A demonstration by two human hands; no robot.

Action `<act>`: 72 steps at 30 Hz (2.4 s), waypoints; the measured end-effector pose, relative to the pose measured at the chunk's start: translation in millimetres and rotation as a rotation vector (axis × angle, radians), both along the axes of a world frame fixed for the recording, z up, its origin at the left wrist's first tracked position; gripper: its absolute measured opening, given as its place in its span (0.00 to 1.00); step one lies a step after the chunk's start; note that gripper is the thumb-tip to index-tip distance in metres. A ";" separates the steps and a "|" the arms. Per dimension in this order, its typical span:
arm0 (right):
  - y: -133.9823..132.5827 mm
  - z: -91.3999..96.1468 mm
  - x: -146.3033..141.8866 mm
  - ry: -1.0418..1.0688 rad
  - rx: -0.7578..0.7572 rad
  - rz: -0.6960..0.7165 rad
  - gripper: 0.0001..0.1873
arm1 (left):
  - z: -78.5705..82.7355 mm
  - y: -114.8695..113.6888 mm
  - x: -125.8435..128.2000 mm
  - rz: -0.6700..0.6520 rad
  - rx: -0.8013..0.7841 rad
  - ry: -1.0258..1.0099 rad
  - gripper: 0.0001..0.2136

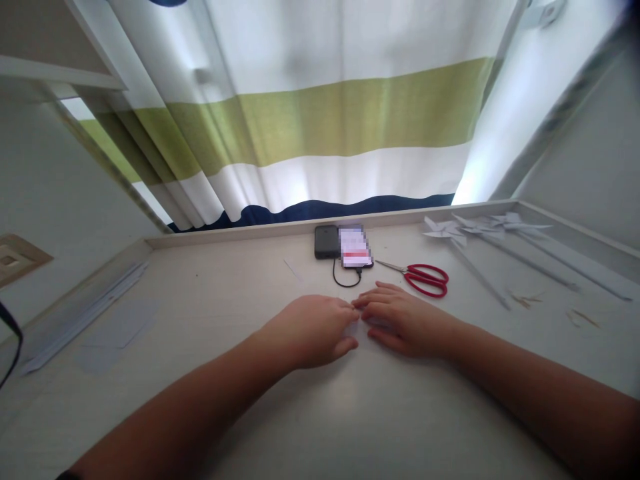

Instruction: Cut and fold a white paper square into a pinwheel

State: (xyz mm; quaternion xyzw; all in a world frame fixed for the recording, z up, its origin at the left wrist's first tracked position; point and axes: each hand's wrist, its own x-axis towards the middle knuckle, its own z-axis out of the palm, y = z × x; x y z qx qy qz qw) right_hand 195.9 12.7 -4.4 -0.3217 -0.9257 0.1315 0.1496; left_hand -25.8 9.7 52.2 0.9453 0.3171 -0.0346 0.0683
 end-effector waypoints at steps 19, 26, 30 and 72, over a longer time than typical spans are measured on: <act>-0.8 2.4 1.4 -0.076 0.034 -0.015 0.11 | -12.7 -2.8 2.2 0.107 -0.012 0.120 0.16; -0.2 3.7 1.6 -0.101 0.019 -0.021 0.11 | -16.2 -0.7 1.0 0.113 0.019 0.108 0.16; 0.8 1.5 1.3 -0.090 0.024 -0.027 0.11 | -18.5 1.3 0.4 0.100 0.029 0.103 0.16; 4.9 6.7 10.4 -0.046 -0.016 0.108 0.39 | -14.7 17.6 -2.3 -0.025 0.038 -0.064 0.24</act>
